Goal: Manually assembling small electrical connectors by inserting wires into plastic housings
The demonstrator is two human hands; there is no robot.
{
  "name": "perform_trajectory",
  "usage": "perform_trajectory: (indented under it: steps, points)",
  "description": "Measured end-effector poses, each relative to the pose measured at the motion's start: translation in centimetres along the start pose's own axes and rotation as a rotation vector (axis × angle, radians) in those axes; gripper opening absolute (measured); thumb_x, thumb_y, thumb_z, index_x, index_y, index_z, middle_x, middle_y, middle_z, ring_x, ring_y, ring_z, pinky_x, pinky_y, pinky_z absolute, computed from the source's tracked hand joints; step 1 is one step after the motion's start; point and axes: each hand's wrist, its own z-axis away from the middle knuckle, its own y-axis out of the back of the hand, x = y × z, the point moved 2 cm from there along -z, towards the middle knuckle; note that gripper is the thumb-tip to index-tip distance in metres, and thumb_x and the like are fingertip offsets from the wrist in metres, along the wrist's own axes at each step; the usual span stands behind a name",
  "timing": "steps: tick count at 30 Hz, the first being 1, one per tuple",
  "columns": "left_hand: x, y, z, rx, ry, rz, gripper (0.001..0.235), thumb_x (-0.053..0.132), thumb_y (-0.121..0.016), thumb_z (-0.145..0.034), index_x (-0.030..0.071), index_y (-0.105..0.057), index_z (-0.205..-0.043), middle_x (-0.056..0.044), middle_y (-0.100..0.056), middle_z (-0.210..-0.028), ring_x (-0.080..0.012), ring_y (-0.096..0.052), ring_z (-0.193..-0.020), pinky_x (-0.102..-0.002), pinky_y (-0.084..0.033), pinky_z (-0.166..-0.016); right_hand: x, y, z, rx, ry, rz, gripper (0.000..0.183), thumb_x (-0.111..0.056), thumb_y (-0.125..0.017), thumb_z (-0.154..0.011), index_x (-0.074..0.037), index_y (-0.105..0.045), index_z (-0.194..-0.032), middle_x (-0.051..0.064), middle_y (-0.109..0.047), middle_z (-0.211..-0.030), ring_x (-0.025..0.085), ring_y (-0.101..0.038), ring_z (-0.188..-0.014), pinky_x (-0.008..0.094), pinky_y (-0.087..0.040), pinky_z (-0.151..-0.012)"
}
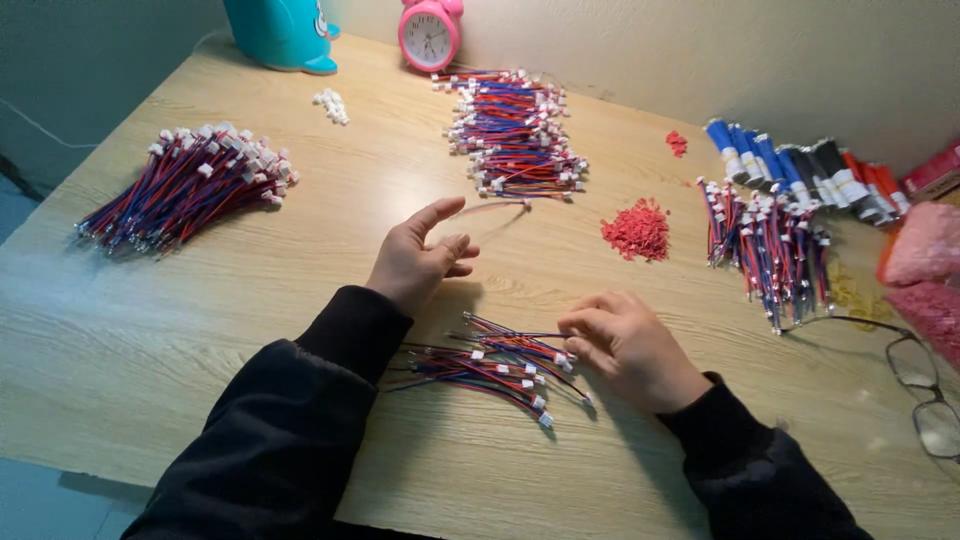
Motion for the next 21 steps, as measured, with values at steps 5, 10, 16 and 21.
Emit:
perform_trajectory:
  steps: [5, 10, 16, 21]
  points:
    - [2.4, 0.0, 1.4, 0.056, -0.035, -0.149, 0.046, 0.005, -0.063, -0.091, 0.009, -0.053, -0.136, -0.028, -0.032, -0.148, -0.0284, -0.069, -0.097, -0.029, -0.063, -0.072, 1.1, -0.8, 0.5, 0.138, -0.065, 0.047, 0.004, -0.022, -0.069, -0.086, -0.021, -0.072, -0.087, 0.001, -0.071, -0.091, 0.025, -0.067, -0.088, 0.035, -0.052, -0.080]
    - [4.4, -0.6, 1.5, -0.023, -0.180, -0.398, 0.031, 0.016, -0.069, -0.089, 0.012, -0.066, -0.120, -0.013, -0.068, -0.113, -0.0233, -0.070, -0.090, -0.034, -0.060, -0.077, -2.6, 3.7, -1.2, 0.303, -0.098, 0.061, 0.009, -0.019, -0.071, -0.085, -0.024, -0.075, -0.092, -0.001, -0.071, -0.083, 0.019, -0.070, -0.081, 0.031, -0.055, -0.075]
    - [10.7, -4.5, 5.0, -0.305, -0.411, -0.899, 0.036, 0.034, -0.064, -0.090, 0.008, -0.067, -0.115, -0.017, -0.072, -0.101, -0.0387, -0.067, -0.099, -0.052, -0.053, -0.083, -7.1, 5.8, -4.0, 0.351, 0.108, 0.083, 0.018, -0.020, -0.073, -0.084, -0.021, -0.073, -0.102, 0.000, -0.071, -0.085, 0.021, -0.070, -0.079, 0.033, -0.057, -0.073]
    - [9.1, -5.1, 4.7, -0.442, -0.196, -0.748, 0.023, 0.025, -0.062, -0.091, 0.011, -0.071, -0.107, -0.013, -0.075, -0.091, -0.0305, -0.072, -0.093, -0.046, -0.056, -0.080, -9.2, 5.7, -5.2, 0.330, 0.152, -0.010, 0.028, -0.015, -0.072, -0.083, -0.016, -0.069, -0.112, 0.007, -0.069, -0.084, 0.026, -0.071, -0.080, 0.037, -0.057, -0.070]
